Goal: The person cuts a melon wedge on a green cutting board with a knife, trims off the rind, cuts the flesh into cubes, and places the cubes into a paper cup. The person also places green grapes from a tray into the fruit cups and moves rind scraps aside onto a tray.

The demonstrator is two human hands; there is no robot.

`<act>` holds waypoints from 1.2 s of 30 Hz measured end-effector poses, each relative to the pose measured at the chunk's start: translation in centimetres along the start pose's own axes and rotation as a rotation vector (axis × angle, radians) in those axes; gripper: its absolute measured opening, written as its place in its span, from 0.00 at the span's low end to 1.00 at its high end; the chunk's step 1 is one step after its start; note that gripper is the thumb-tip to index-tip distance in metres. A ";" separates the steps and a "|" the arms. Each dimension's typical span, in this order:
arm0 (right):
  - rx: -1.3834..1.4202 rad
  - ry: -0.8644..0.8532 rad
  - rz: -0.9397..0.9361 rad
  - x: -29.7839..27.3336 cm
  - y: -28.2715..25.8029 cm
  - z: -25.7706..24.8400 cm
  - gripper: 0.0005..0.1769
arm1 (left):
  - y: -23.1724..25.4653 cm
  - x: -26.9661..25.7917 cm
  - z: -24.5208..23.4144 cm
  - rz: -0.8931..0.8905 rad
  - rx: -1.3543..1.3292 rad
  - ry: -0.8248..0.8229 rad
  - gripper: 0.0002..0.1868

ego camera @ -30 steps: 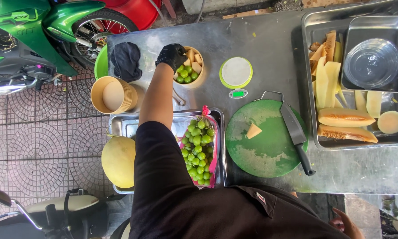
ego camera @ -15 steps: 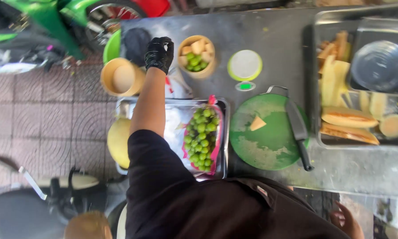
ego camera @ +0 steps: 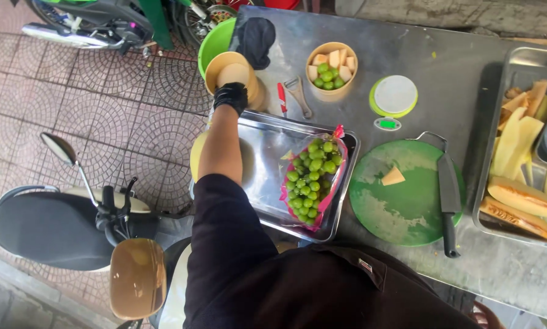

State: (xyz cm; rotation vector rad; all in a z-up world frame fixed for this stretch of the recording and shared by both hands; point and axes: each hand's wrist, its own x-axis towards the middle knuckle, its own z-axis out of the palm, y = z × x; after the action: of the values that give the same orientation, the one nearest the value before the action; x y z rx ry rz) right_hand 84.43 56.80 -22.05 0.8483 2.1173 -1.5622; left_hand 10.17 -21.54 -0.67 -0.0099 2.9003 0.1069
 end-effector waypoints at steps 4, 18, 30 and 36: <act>-0.101 0.008 -0.144 1.2 -1.1 -0.1 0.47 | 0.0 -0.8 -0.6 0.007 0.025 0.057 0.17; -0.549 0.298 0.017 -5.4 -13.5 6.7 0.27 | 10.6 -7.1 -1.5 0.713 -0.372 0.879 0.15; -0.502 0.392 -0.065 -9.3 -35.5 12.3 0.22 | 36.3 -5.1 9.8 0.917 -0.202 0.194 0.17; -0.775 0.480 -0.444 -2.1 -40.2 13.8 0.35 | 35.4 -16.7 4.5 0.909 -0.490 0.130 0.29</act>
State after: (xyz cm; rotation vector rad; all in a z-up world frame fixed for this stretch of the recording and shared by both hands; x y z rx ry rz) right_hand 58.67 35.02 3.98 0.5127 3.0799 -0.5597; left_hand 26.88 14.06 1.43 1.2301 2.6626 0.9757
